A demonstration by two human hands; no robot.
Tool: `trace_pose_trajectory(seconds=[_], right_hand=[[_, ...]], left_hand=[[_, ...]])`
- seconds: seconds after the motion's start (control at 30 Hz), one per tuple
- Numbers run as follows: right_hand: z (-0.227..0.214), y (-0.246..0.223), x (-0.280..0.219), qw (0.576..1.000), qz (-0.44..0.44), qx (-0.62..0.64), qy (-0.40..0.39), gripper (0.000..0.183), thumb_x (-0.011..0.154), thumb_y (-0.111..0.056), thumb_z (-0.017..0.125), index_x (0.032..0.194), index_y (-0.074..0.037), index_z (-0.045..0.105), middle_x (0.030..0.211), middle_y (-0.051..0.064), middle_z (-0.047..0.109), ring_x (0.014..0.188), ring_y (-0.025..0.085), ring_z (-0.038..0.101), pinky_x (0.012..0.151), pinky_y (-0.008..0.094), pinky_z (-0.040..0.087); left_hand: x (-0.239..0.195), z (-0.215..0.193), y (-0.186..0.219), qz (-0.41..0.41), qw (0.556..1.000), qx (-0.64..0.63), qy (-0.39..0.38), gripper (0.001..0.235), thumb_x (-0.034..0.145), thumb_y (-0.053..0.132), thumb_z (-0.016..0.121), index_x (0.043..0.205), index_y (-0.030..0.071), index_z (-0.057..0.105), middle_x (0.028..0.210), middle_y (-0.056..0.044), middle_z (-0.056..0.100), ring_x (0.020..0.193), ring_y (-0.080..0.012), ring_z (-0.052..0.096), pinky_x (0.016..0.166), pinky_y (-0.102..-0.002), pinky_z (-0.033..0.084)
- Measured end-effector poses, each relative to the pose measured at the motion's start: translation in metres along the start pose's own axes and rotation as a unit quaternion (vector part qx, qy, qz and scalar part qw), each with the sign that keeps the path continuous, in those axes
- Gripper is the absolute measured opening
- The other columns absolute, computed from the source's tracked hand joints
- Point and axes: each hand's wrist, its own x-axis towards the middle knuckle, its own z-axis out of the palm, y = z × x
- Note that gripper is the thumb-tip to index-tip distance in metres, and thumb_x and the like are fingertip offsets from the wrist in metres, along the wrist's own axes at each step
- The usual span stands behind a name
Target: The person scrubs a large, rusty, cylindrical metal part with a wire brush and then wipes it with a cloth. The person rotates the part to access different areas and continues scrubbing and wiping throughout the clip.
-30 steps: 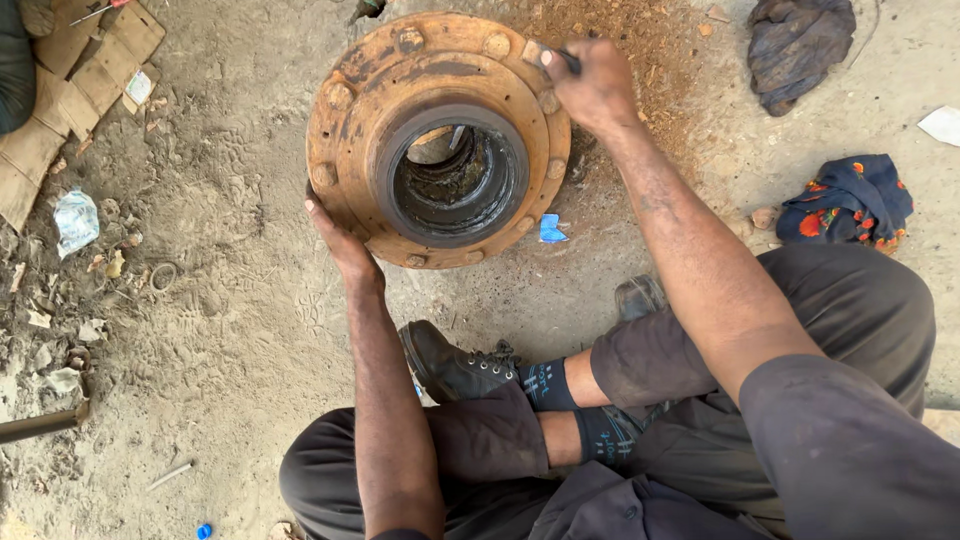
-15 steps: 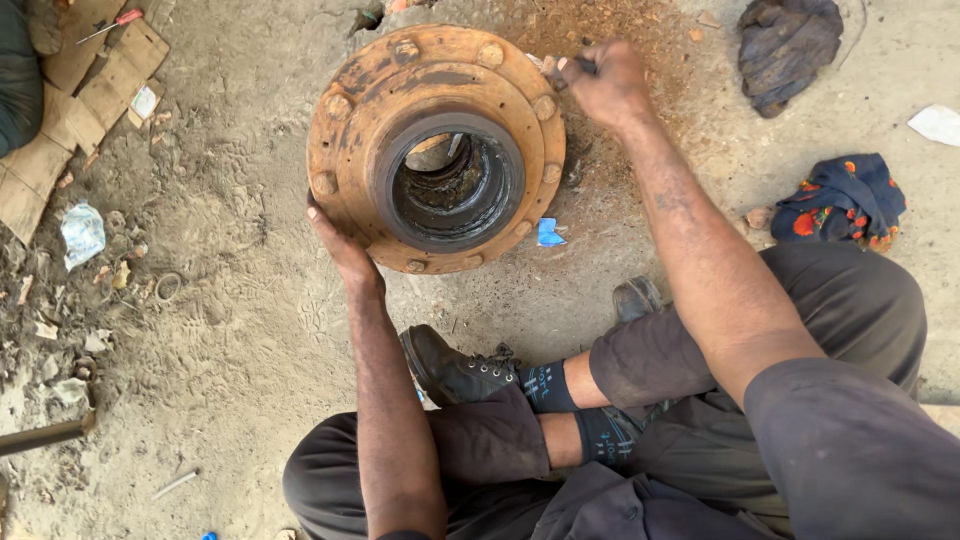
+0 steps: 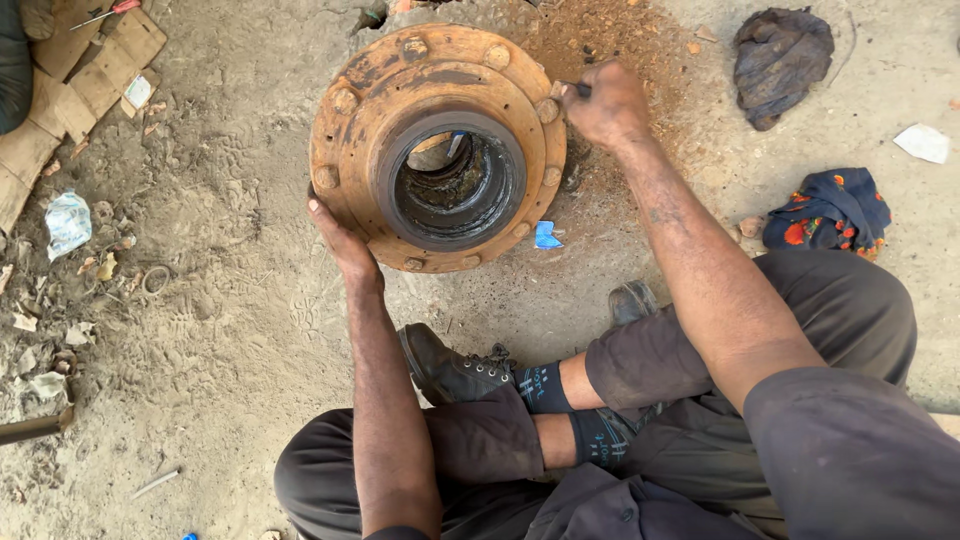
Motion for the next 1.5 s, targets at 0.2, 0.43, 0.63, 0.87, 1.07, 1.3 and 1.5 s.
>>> trace_pose_trajectory(seconds=[0.2,0.43,0.63,0.87,1.07,1.3,1.5], right_hand=[[0.013,-0.003,-0.001,0.999,0.026,0.035,0.013,0.019,0.098,-0.019,0.070,0.092,-0.003,0.077,0.077,0.009,0.071,0.050,0.010,0.054,0.039,0.027,0.046],[0.010,-0.018,-0.012,0.986,-0.107,-0.097,0.082,0.020,0.098,-0.016,0.073,0.087,0.000,0.075,0.064,0.012,0.065,0.049,0.015,0.058,0.043,0.037,0.049],[0.018,-0.035,-0.035,0.977,-0.145,-0.116,0.103,0.021,0.097,-0.018,0.074,0.086,-0.001,0.075,0.066,0.015,0.067,0.054,0.024,0.064,0.052,0.045,0.053],[0.006,-0.049,-0.040,0.985,-0.127,-0.101,0.065,0.014,0.096,-0.020,0.073,0.092,-0.008,0.079,0.072,0.011,0.071,0.058,0.022,0.066,0.057,0.044,0.054],[0.000,-0.036,-0.027,0.998,-0.049,-0.042,0.021,0.014,0.098,-0.018,0.069,0.105,-0.011,0.079,0.079,0.008,0.074,0.060,0.017,0.064,0.056,0.041,0.056],[0.011,-0.035,-0.032,0.972,-0.212,-0.057,0.085,0.017,0.095,-0.016,0.073,0.108,-0.009,0.082,0.088,0.010,0.078,0.058,0.010,0.065,0.054,0.032,0.055],[-0.010,-0.040,-0.034,0.999,-0.049,0.005,0.005,0.016,0.093,-0.021,0.069,0.104,-0.016,0.080,0.083,-0.004,0.073,0.041,0.007,0.048,0.034,0.028,0.043]], left_hand=[[0.001,0.003,0.005,-0.007,1.000,-0.004,0.007,0.085,0.096,0.073,0.017,0.165,0.023,0.008,0.167,-0.022,0.018,0.153,-0.0424,0.026,0.119,-0.067,0.031],[-0.001,0.002,0.003,0.019,1.000,-0.005,0.000,0.078,0.103,0.066,0.019,0.165,0.021,0.010,0.169,-0.023,0.018,0.155,-0.0430,0.024,0.122,-0.064,0.029],[-0.002,0.002,0.005,0.000,0.999,-0.036,-0.001,0.076,0.104,0.062,0.018,0.165,0.018,0.009,0.167,-0.025,0.022,0.154,-0.0415,0.027,0.123,-0.059,0.031],[0.000,0.006,0.006,0.046,0.998,-0.025,0.026,0.075,0.108,0.058,0.022,0.163,0.007,0.018,0.167,-0.023,0.026,0.155,-0.0346,0.029,0.127,-0.050,0.027],[0.001,0.005,-0.002,0.083,0.995,-0.060,0.012,0.076,0.109,0.058,0.026,0.161,0.002,0.030,0.164,-0.025,0.038,0.152,-0.0357,0.037,0.127,-0.050,0.030],[0.007,0.007,-0.003,0.024,0.998,0.019,0.048,0.081,0.103,0.063,0.022,0.163,0.008,0.022,0.170,-0.020,0.019,0.157,-0.0327,0.017,0.126,-0.049,0.019],[-0.001,0.008,0.016,0.050,0.998,-0.047,0.010,0.080,0.104,0.061,0.022,0.163,0.007,0.025,0.166,-0.021,0.031,0.155,-0.0340,0.031,0.126,-0.047,0.030]])
